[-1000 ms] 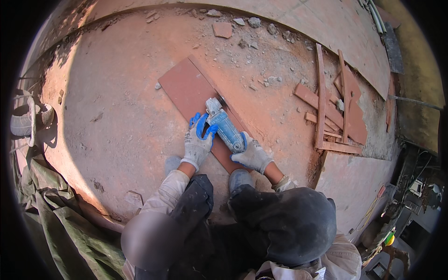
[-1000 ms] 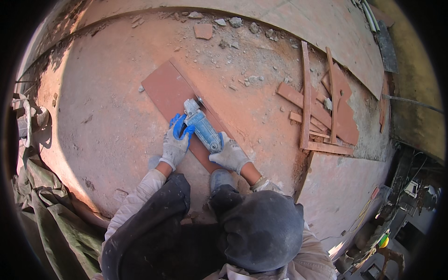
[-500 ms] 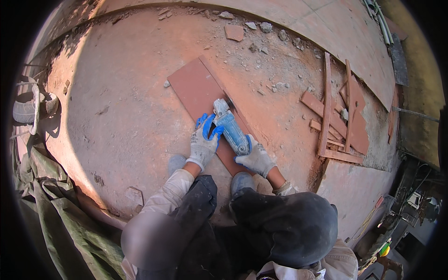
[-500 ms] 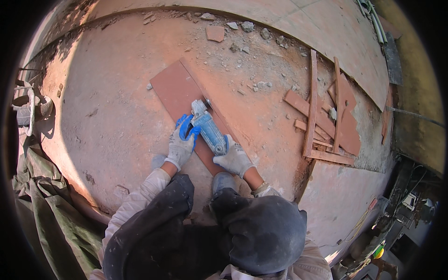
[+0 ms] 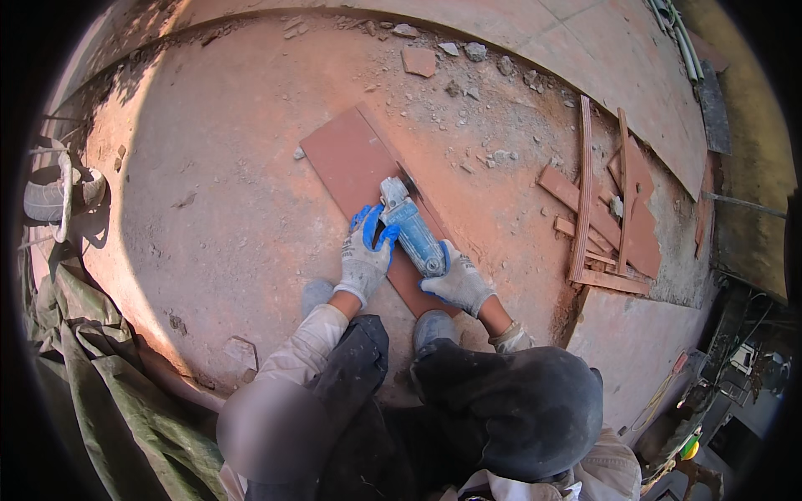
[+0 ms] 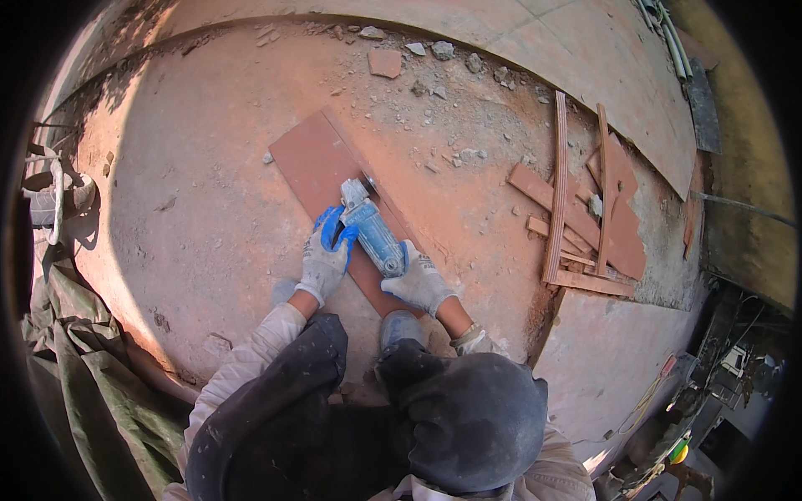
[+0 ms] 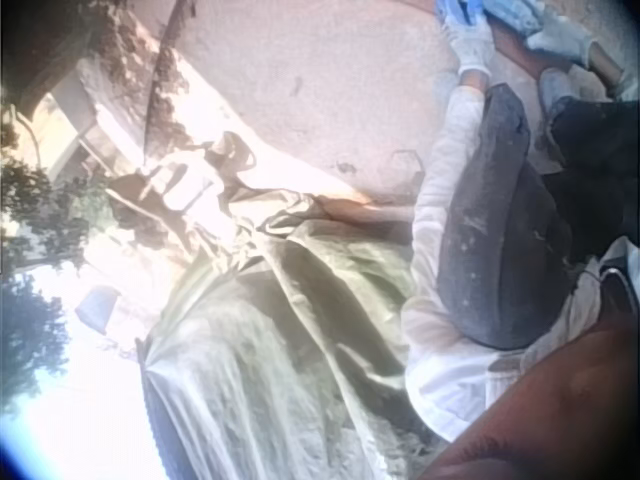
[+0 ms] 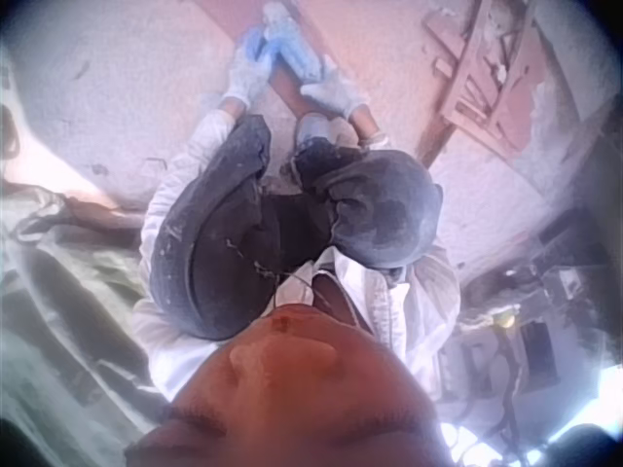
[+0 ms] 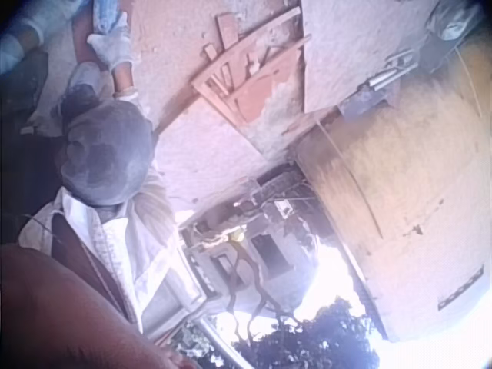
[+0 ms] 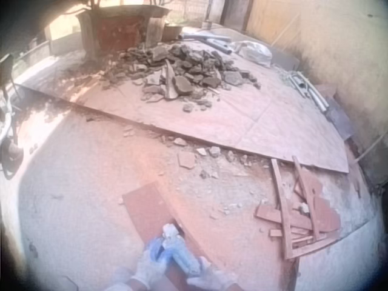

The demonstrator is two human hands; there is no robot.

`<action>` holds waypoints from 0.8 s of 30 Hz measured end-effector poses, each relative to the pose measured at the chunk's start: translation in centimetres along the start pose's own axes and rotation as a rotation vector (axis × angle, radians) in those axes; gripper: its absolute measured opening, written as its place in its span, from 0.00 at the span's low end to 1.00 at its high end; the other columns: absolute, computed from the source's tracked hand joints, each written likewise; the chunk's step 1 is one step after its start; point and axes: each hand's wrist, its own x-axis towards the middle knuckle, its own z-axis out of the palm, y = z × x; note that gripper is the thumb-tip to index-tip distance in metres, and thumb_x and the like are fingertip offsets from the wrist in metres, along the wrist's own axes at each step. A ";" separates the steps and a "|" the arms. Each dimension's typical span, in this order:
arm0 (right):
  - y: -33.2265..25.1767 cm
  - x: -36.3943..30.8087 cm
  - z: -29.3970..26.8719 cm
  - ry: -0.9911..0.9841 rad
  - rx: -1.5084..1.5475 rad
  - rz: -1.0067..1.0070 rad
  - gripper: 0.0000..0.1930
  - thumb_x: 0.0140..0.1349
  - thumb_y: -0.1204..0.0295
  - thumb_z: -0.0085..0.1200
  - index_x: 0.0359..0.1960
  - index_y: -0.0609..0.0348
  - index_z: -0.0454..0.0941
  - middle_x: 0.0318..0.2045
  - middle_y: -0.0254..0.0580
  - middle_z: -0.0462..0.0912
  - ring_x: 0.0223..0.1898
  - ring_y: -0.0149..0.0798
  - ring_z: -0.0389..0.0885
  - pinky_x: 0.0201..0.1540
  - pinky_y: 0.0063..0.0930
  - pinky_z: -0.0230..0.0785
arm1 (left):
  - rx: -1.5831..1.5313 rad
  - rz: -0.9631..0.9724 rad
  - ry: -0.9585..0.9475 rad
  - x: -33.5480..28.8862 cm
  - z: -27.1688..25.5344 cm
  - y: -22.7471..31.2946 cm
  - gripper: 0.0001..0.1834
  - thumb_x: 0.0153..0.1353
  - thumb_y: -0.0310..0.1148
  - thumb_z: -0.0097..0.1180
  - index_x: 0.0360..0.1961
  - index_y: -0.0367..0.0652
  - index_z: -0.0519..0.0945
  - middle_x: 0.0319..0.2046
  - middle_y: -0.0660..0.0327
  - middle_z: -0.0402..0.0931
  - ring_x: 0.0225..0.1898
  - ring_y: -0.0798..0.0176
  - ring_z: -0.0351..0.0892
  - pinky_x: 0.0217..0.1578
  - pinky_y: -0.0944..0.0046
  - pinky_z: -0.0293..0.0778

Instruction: The person uses an angle grinder to cut a red rectangular tile on the floor. They hold the tile with one hand and guide the grinder along its length, then lift the tile to inspect the cut and place it back down to continue cutting.

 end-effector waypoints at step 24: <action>-1.2 1.2 -0.1 0.000 -0.038 -0.009 0.35 0.53 0.58 0.73 0.60 0.64 0.74 0.50 0.68 0.86 0.55 0.68 0.86 0.59 0.52 0.77 | -0.038 -0.041 0.035 1.2 -0.5 0.0 0.29 0.78 0.40 0.65 0.72 0.33 0.77 0.62 0.42 0.84 0.61 0.48 0.88 0.62 0.51 0.82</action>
